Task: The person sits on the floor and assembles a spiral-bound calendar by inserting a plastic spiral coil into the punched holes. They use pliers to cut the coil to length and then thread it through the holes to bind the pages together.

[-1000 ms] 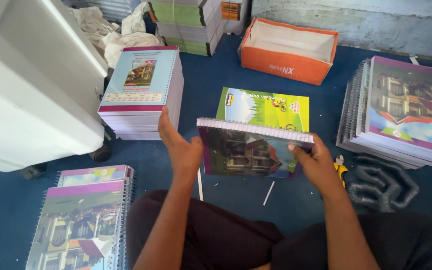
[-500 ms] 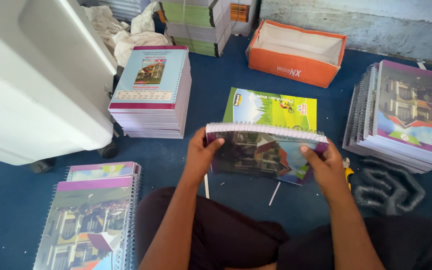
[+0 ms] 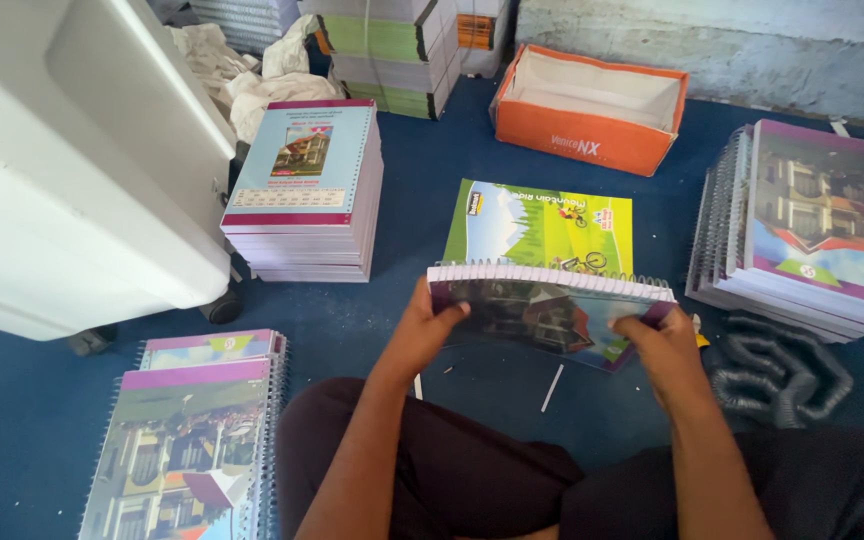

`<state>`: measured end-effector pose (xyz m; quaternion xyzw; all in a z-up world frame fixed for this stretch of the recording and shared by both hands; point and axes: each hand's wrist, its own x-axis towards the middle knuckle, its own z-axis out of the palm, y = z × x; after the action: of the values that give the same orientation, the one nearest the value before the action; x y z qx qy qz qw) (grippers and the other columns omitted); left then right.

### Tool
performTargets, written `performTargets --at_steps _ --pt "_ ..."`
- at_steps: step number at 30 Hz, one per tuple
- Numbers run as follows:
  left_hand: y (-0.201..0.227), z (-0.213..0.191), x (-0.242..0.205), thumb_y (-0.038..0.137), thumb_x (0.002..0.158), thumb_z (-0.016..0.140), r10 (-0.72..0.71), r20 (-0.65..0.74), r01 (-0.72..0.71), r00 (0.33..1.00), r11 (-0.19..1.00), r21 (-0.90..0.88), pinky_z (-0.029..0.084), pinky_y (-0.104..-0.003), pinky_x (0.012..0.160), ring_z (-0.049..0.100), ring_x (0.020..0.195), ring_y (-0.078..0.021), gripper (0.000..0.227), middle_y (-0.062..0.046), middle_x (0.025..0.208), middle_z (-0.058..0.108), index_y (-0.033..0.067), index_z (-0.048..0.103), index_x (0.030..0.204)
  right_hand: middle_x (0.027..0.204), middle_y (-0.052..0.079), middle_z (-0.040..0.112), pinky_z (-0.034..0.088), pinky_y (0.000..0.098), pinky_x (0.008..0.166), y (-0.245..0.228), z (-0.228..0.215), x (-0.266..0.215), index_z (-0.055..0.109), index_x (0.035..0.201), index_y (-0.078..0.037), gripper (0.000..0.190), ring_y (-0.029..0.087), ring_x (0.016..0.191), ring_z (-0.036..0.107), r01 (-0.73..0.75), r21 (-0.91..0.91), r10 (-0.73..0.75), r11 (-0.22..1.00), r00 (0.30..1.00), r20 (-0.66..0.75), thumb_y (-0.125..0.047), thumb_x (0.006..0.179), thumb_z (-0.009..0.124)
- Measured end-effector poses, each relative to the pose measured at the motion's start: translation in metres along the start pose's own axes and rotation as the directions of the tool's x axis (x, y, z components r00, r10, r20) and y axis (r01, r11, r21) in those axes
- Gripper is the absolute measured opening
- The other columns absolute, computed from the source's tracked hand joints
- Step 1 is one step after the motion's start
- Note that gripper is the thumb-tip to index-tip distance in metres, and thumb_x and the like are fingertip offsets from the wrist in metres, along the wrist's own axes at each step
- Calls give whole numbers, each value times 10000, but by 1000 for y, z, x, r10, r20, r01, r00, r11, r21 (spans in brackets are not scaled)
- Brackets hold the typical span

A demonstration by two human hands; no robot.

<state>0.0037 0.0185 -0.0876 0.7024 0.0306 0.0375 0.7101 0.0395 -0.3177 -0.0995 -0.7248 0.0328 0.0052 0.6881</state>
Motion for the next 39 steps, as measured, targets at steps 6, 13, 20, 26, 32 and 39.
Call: performTargets --at_steps 6,13,20,26,32,39 --pt "-11 0 2 26 824 723 15 25 -16 1000 1000 25 457 -307 1004 593 1130 -165 560 -58 1186 654 43 522 1346 1048 76 749 540 333 863 -22 10 -10 702 1124 -25 369 172 957 697 0 5 0 1000 999 40 -43 768 795" --pt "-9 0 -1 37 835 714 -106 -1 106 994 994 23 454 -301 999 598 1127 -143 570 -41 1191 659 93 500 1360 1079 97 762 542 329 909 -36 19 -18 703 1143 -9 396 183 997 711 -3 95 -3 995 998 65 -50 767 821" --pt "35 4 -4 -67 792 611 -157 -68 159 985 987 35 497 -377 781 617 949 -254 508 -92 1062 662 70 600 1281 1065 108 770 561 352 890 -44 19 -24 716 1144 -18 384 206 968 726 -31 152 13 988 993 114 -60 774 806" --pt "109 19 0 -35 790 531 723 -30 -613 690 606 507 555 -370 1025 670 1169 -290 474 -141 1216 637 59 595 1250 1093 58 753 521 302 892 -32 13 -21 716 1157 -26 376 146 995 684 32 92 -40 995 996 81 -63 795 812" --pt "143 68 17 219 855 713 385 541 -663 748 460 590 519 -456 951 641 1127 -338 403 -131 1170 685 87 639 1229 1053 48 768 530 296 882 -35 14 -20 723 1137 -33 355 138 960 702 9 144 -29 989 990 141 -76 794 803" --pt "130 84 30 169 803 683 40 587 -571 808 299 765 538 -508 824 696 957 -374 330 -154 1007 731 144 684 1133 979 35 755 524 308 768 -26 8 -15 721 1094 -45 348 126 868 679 -92 51 88 994 994 69 -51 761 822"
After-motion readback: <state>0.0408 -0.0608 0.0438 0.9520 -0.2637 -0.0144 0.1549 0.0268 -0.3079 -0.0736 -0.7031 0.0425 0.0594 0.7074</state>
